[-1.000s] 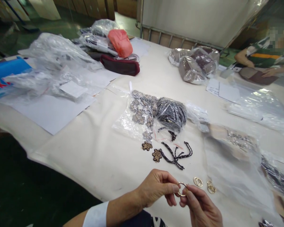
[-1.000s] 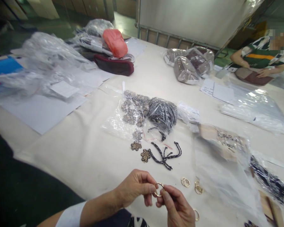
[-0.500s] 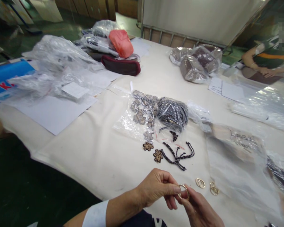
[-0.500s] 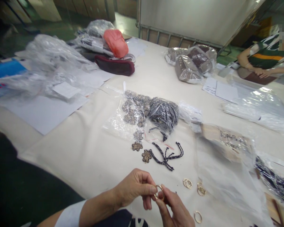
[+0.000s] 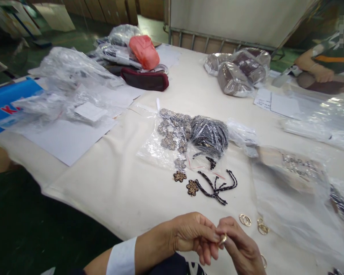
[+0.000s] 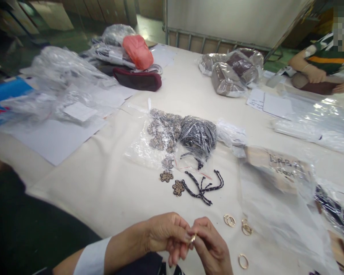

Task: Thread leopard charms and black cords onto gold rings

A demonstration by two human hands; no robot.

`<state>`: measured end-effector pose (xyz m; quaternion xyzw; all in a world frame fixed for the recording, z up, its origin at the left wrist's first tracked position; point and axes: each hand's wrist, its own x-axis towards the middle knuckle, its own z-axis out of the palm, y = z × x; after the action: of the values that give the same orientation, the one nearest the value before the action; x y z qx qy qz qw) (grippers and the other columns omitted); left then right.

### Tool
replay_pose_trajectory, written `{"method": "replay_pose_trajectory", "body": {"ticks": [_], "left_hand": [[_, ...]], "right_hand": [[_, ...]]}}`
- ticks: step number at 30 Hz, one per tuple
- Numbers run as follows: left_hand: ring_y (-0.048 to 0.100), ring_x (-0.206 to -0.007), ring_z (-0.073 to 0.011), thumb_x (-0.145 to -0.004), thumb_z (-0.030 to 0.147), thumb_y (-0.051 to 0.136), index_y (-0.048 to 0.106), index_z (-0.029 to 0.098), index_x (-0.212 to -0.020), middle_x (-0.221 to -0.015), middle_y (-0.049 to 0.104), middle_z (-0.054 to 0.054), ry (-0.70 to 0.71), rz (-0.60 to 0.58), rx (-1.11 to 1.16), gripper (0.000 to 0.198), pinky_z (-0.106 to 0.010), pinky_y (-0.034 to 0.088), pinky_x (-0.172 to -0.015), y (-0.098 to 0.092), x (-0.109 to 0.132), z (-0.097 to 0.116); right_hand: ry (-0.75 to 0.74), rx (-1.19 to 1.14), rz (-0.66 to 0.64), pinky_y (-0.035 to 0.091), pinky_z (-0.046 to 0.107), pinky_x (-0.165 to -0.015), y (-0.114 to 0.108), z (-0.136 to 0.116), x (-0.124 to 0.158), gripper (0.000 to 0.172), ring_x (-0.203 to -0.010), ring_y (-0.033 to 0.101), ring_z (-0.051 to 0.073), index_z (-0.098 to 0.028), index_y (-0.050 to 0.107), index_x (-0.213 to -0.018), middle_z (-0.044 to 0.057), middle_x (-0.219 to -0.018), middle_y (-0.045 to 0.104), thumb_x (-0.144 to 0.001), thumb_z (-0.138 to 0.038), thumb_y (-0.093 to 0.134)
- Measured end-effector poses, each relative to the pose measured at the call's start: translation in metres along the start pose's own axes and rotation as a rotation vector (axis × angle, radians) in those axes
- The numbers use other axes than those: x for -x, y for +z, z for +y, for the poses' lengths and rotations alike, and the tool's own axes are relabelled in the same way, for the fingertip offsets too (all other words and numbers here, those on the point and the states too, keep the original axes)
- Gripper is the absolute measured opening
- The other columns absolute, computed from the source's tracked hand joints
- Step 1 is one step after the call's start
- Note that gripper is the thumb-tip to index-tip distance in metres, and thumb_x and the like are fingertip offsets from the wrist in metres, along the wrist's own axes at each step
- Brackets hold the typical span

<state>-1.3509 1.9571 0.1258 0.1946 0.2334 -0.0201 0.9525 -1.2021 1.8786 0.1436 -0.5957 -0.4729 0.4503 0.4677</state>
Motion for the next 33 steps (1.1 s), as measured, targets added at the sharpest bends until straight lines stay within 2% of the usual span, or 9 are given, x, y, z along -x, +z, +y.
{"method": "replay_pose_trajectory", "body": {"ticks": [4, 7, 11, 13, 17, 24, 28, 30, 33], "left_hand": [[0.057, -0.047, -0.0079, -0.071, 0.04, 0.062, 0.062, 0.012, -0.081, -0.068, 0.062, -0.001, 0.381, 0.356, -0.201, 0.029, -0.018, 0.044, -0.045, 0.0, -0.002, -0.009], [0.055, -0.052, -0.0073, -0.073, 0.031, 0.063, 0.066, 0.011, -0.083, -0.065, 0.059, 0.0, 0.504, 0.461, -0.386, 0.022, -0.017, 0.043, -0.05, -0.001, 0.001, -0.01], [0.058, -0.058, -0.0085, -0.079, 0.027, 0.057, 0.07, 0.013, -0.082, -0.071, 0.063, -0.003, 0.633, 0.516, -0.599, 0.019, -0.018, 0.045, -0.057, -0.004, 0.007, -0.006], [0.059, -0.058, -0.0087, -0.08, 0.024, 0.057, 0.071, 0.013, -0.082, -0.072, 0.064, -0.003, 0.655, 0.524, -0.681, 0.018, -0.017, 0.045, -0.058, -0.007, 0.009, -0.004], [0.061, -0.06, -0.0097, -0.08, 0.021, 0.056, 0.072, 0.013, -0.082, -0.071, 0.065, -0.003, 0.645, 0.506, -0.719, 0.018, -0.016, 0.046, -0.058, -0.011, 0.012, -0.002], [0.061, -0.057, -0.0104, -0.077, 0.02, 0.058, 0.071, 0.013, -0.079, -0.069, 0.066, -0.003, 0.586, 0.49, -0.627, 0.015, -0.016, 0.046, -0.054, -0.013, 0.006, -0.005], [0.06, -0.056, -0.0105, -0.076, 0.024, 0.059, 0.07, 0.012, -0.082, -0.068, 0.065, -0.002, 0.55, 0.511, -0.572, 0.017, -0.018, 0.046, -0.054, -0.024, -0.002, -0.011], [0.059, -0.055, -0.0103, -0.077, 0.028, 0.059, 0.068, 0.012, -0.09, -0.068, 0.063, -0.002, 0.544, 0.565, -0.578, 0.023, -0.019, 0.046, -0.054, -0.035, -0.005, -0.011], [0.057, -0.058, -0.0101, -0.081, 0.028, 0.054, 0.065, 0.013, -0.093, -0.068, 0.062, -0.001, 0.583, 0.763, -0.756, 0.022, -0.019, 0.045, -0.057, -0.055, -0.008, 0.002]], "right_hand": [[-0.027, 0.323, 0.239, 0.049, 0.027, -0.069, 0.009, -0.007, -0.003, 0.013, -0.069, 0.06, 0.019, -0.025, 0.071, -0.077, 0.004, -0.076, 0.066, -0.077, -0.035, 0.063], [0.005, 0.403, 0.319, 0.049, 0.028, -0.068, 0.013, -0.006, -0.001, 0.019, -0.061, 0.06, 0.018, -0.024, 0.072, -0.081, 0.003, -0.074, 0.067, -0.074, -0.041, 0.065], [0.386, 0.076, 0.283, 0.05, 0.025, -0.055, 0.019, -0.006, 0.001, 0.033, -0.054, 0.06, 0.016, -0.02, 0.071, -0.08, 0.003, -0.063, 0.066, -0.071, -0.051, 0.065], [0.55, -0.195, 0.23, 0.05, 0.024, -0.051, 0.021, -0.008, 0.001, 0.037, -0.051, 0.059, 0.014, -0.017, 0.069, -0.076, 0.003, -0.063, 0.066, -0.07, -0.053, 0.066], [0.664, -0.456, 0.208, 0.051, 0.025, -0.053, 0.026, -0.009, 0.0, 0.036, -0.054, 0.061, 0.013, -0.015, 0.067, -0.073, 0.006, -0.069, 0.068, -0.063, -0.05, 0.074], [0.637, -0.533, 0.265, 0.046, 0.023, -0.046, 0.034, 0.001, -0.001, 0.029, -0.044, 0.052, 0.009, -0.016, 0.061, -0.059, 0.0, -0.057, 0.061, -0.063, -0.041, 0.075], [0.641, -0.519, 0.312, 0.045, 0.022, -0.044, 0.039, 0.012, -0.004, 0.03, -0.042, 0.048, 0.008, -0.015, 0.061, -0.056, -0.001, -0.056, 0.06, -0.063, -0.041, 0.075], [0.671, -0.473, 0.319, 0.045, 0.022, -0.043, 0.039, 0.021, -0.007, 0.031, -0.042, 0.048, 0.009, -0.015, 0.06, -0.056, -0.001, -0.054, 0.059, -0.061, -0.042, 0.075], [0.709, -0.397, 0.32, 0.045, 0.023, -0.043, 0.033, 0.037, -0.013, 0.033, -0.041, 0.047, 0.009, -0.014, 0.061, -0.056, -0.001, -0.052, 0.057, -0.058, -0.044, 0.076]]}}
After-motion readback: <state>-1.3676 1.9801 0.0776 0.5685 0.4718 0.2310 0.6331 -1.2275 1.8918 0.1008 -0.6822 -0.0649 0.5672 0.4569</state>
